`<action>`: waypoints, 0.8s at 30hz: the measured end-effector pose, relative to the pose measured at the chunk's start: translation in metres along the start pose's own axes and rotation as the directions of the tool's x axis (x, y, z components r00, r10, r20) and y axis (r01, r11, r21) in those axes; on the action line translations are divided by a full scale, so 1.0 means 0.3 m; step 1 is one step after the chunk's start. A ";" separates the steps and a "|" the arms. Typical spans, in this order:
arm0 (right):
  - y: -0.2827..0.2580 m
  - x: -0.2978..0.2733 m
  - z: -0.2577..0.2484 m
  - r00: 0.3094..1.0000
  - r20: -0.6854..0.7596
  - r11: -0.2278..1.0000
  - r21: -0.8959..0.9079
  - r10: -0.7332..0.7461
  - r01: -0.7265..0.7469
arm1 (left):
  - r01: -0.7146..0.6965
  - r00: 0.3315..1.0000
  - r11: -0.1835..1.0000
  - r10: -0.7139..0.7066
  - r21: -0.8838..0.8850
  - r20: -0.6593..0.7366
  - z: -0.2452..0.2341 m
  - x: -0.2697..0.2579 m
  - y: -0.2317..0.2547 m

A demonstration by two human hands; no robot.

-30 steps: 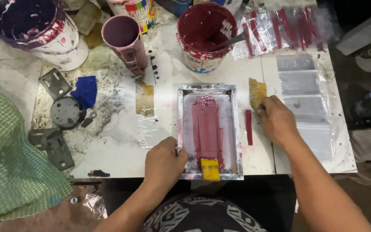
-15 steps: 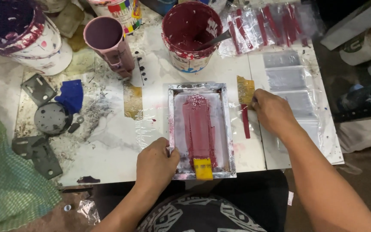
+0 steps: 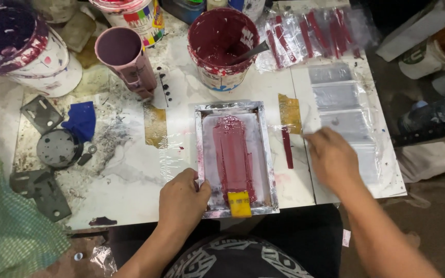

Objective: The person uses a yellow squeegee to spread red ink evenly across a rectangular screen printing frame. They repeatedly pull the ink from the top to the bottom of the frame to ensure full coverage.

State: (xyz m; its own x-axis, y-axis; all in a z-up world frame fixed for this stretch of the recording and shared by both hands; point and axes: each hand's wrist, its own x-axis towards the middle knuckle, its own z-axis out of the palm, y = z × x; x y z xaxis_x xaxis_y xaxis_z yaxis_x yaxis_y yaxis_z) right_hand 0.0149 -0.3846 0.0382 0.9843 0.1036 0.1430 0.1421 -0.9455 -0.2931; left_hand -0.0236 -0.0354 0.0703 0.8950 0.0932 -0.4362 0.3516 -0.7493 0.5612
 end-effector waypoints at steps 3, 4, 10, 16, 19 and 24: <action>-0.008 -0.115 0.050 1.000 -0.015 0.999 -0.036 -0.002 0.001 | -0.012 1.000 1.000 0.011 0.023 0.006 0.002 0.001 0.005; -0.001 -0.135 0.070 1.000 -0.014 0.999 -0.036 0.000 -0.001 | -0.013 1.000 1.000 0.012 0.024 0.008 0.009 0.002 0.001; 0.019 -0.186 0.105 0.990 -0.121 0.989 -0.133 -0.075 0.059 | -0.015 1.000 0.999 0.014 0.032 0.011 0.020 0.006 0.021; 0.032 -0.196 0.107 0.996 -0.063 0.984 -0.173 -0.063 0.051 | -0.010 1.000 1.000 0.010 0.027 0.017 0.029 0.004 0.029; 0.026 -0.201 0.102 0.993 -0.091 0.986 -0.159 -0.071 0.056 | -0.052 0.999 0.997 0.052 0.052 -0.004 0.042 0.010 0.032; 0.023 -0.207 0.113 0.983 -0.147 0.979 -0.190 -0.108 0.080 | -0.069 0.997 0.997 0.070 0.028 -0.016 0.067 0.021 0.030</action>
